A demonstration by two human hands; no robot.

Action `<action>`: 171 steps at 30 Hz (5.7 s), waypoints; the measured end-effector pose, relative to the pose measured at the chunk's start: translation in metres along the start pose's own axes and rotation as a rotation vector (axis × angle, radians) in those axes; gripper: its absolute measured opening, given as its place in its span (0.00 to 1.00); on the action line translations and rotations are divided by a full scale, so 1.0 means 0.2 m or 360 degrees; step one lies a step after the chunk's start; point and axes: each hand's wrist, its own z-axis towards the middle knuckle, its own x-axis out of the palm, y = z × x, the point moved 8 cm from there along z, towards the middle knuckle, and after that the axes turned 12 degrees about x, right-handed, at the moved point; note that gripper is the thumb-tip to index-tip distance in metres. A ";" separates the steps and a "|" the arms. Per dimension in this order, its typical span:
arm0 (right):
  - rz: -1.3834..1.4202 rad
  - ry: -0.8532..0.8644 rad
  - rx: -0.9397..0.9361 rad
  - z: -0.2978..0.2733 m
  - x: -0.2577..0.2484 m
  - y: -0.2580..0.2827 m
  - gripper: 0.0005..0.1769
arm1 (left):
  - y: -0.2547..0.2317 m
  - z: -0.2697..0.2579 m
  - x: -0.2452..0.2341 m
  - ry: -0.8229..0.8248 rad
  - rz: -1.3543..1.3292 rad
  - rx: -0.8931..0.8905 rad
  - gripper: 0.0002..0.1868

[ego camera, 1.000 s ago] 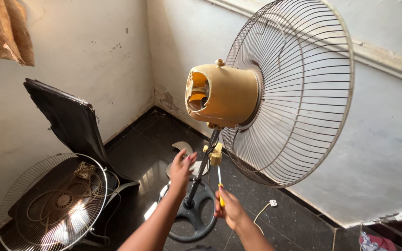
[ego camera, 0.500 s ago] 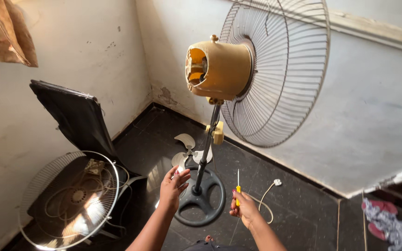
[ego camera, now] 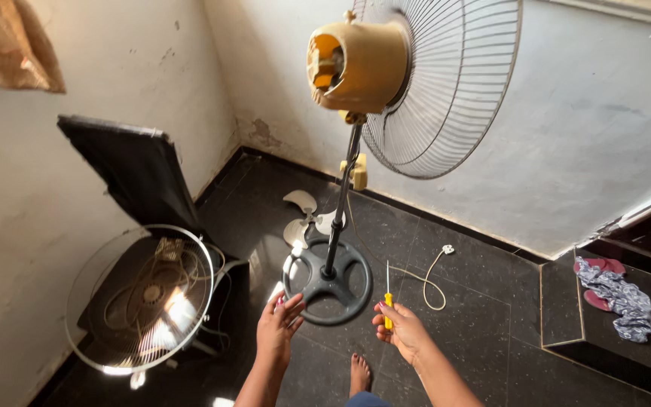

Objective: The person disassembles a standing fan by removing the front grill and blades, then uses a screwdriver to loosen screws on the motor housing. The person continues to adjust the fan head and works on the internal components.

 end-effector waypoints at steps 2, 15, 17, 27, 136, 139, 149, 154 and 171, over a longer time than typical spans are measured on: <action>-0.0033 0.0027 -0.0010 -0.04 0.02 0.00 0.14 | 0.02 -0.04 0.03 0.0026 0.0024 0.0003 0.26; -0.1036 0.0584 0.0001 0.09 0.32 -0.04 0.12 | 0.34 -0.17 0.34 0.0283 0.0133 0.0277 0.20; -0.1129 0.0675 0.0050 0.14 0.36 -0.10 0.11 | 0.38 -0.19 0.30 0.0238 0.0125 0.0415 0.18; -0.1440 0.1098 0.0221 0.16 0.45 -0.41 0.06 | 0.53 -0.43 0.00 -0.0342 -0.0020 0.0550 0.15; -0.0801 -0.0827 -0.1323 1.17 0.11 1.34 0.49 | -0.22 1.42 0.86 0.0821 0.0538 0.0421 0.15; -0.1391 -0.0624 -0.1669 1.13 0.26 1.56 0.53 | -0.28 1.43 1.17 0.0718 0.0877 0.0692 0.19; -0.1336 0.0114 -0.1906 1.21 0.65 1.89 0.34 | -0.50 1.34 1.61 0.0437 0.1140 0.1126 0.30; -0.0863 0.0441 -0.1288 1.44 0.61 1.86 0.22 | -0.57 1.33 1.64 0.0413 0.1192 0.1365 0.26; -0.1639 -0.0610 -0.1962 1.36 0.42 1.89 0.25 | -0.52 1.45 1.91 0.0148 0.1068 0.1261 0.11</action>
